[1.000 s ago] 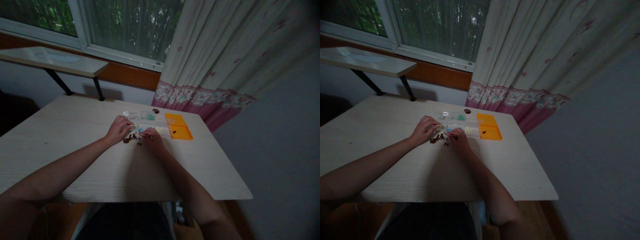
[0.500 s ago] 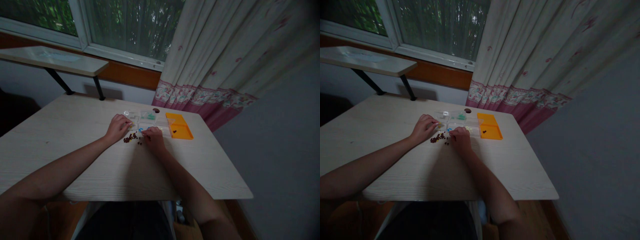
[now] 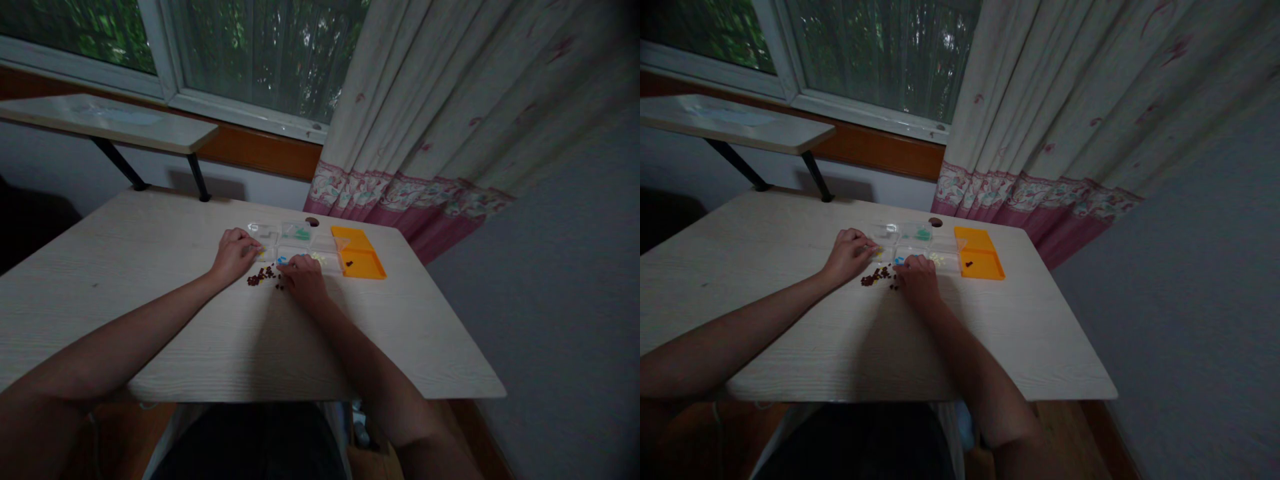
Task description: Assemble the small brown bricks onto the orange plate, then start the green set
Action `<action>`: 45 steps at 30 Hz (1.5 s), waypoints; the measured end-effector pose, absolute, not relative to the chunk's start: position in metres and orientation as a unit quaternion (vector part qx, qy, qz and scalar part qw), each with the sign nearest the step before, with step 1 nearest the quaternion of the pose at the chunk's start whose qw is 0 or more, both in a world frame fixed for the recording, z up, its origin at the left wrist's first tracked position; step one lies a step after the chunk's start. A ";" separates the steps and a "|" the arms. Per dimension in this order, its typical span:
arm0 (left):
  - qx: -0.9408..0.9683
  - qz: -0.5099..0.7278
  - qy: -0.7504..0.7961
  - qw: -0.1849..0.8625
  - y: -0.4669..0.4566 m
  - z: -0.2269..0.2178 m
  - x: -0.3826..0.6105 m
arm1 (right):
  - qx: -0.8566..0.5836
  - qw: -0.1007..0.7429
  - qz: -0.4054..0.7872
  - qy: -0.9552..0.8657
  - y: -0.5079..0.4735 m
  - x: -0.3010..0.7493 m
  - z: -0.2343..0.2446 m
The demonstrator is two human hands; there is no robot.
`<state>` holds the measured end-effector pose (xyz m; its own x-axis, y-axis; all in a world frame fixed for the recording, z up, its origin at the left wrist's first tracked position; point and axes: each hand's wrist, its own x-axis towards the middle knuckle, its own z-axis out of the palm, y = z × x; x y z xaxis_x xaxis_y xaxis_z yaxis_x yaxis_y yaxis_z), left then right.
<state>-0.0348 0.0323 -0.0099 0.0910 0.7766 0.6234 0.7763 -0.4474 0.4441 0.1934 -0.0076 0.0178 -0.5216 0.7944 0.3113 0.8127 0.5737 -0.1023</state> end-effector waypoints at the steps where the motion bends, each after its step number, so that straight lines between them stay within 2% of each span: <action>1: 0.739 0.421 0.526 0.001 0.033 -0.011 -0.035 | -0.460 0.163 -0.031 -0.872 -0.008 0.194 0.018; 10: 0.735 0.419 0.533 0.001 0.035 -0.016 -0.036 | -0.473 0.195 0.000 -0.859 -0.003 0.200 0.014; 26: 0.729 0.388 0.564 0.003 0.034 -0.014 -0.035 | -0.476 0.165 -0.039 -0.863 -0.005 0.197 0.018; 45: 0.720 0.383 0.579 0.005 0.035 -0.018 -0.035 | -0.456 0.163 -0.028 -0.874 -0.005 0.196 0.019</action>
<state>-0.0351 0.0352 -0.0178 0.0367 0.8375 0.5451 0.8295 -0.3297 0.4508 0.1964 -0.0051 0.0193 -0.5298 0.7888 0.3116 0.8073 0.5816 -0.0999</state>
